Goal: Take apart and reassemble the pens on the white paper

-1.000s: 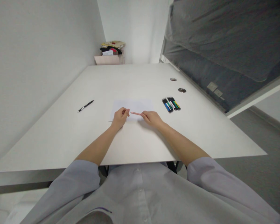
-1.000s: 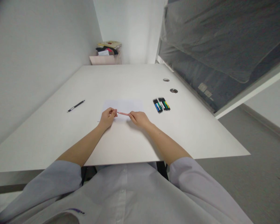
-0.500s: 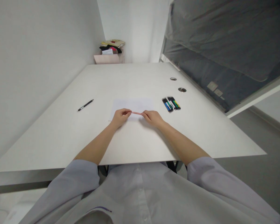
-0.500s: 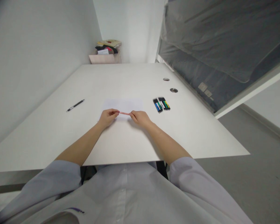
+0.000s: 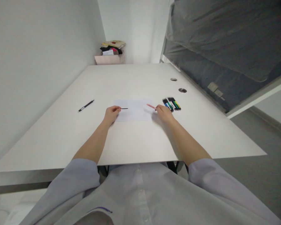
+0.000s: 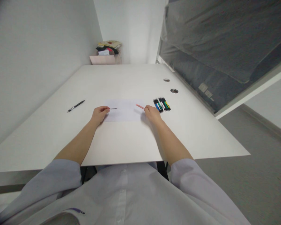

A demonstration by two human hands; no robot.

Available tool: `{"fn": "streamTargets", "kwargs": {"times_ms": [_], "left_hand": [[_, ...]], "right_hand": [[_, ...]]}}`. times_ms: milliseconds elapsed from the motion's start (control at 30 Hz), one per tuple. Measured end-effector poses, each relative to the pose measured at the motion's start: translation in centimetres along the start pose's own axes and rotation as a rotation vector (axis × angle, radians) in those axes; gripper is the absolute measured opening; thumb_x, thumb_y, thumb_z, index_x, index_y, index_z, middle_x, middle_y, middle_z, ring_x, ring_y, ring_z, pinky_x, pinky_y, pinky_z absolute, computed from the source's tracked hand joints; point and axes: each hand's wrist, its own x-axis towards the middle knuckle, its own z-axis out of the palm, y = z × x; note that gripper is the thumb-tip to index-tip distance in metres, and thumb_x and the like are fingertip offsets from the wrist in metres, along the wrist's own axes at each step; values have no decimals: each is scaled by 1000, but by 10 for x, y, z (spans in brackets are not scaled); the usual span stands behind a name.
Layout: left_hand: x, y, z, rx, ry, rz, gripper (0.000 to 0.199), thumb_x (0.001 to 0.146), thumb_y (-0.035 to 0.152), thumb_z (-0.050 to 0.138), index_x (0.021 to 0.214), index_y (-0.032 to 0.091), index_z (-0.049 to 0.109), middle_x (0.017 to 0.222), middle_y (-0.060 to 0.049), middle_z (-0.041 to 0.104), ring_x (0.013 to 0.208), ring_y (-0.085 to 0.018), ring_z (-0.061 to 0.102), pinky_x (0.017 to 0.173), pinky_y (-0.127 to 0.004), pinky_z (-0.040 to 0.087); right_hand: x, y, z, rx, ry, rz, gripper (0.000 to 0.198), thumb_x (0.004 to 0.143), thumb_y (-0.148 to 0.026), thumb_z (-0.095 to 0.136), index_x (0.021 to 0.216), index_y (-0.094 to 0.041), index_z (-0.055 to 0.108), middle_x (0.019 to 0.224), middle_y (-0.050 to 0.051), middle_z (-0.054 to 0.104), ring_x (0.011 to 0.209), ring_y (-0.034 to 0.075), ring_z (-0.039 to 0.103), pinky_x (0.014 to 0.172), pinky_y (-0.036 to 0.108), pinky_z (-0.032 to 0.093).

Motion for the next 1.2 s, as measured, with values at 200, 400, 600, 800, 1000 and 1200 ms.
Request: {"fn": "streamTargets", "kwargs": {"times_ms": [200,400,600,800,1000,1200], "left_hand": [[-6,6,11,89,-99,64,28,74,37,64,86,15,75,78,-6,72,74,-19,63,74,-32,50],[-16,16,25,203,-182,167,23,80,33,61,88,17,75,88,-7,75,83,-20,66,85,-35,52],[-19,20,27,323,-225,217,21,82,27,59,90,18,75,92,-6,75,86,-20,67,86,-34,53],[-23,24,26,416,-278,233,21,83,25,58,92,17,74,91,-6,75,86,-20,68,87,-33,53],[-24,27,26,440,-280,264,20,83,23,56,92,18,74,93,-6,75,87,-20,68,87,-33,53],[-24,27,26,393,-251,287,19,83,24,57,90,18,73,92,-6,75,86,-20,68,87,-33,53]], "right_hand": [[1,-13,17,-26,37,-68,34,96,-25,45,126,-18,60,106,12,72,95,25,64,77,31,41],[5,-30,29,-46,98,-214,26,94,-21,50,109,-17,71,104,13,71,99,26,61,87,35,42],[9,-23,37,-31,119,-246,26,93,-23,53,101,-18,78,102,13,69,97,26,58,88,38,42],[11,-19,41,2,87,-230,26,91,-22,54,100,-18,78,99,13,69,95,26,58,85,37,43],[14,-14,44,61,102,-228,28,91,-27,56,108,-15,75,100,13,69,95,25,59,86,36,44],[15,-11,45,152,164,-302,27,89,-26,56,105,-14,74,100,13,68,97,26,58,88,39,44]]}}
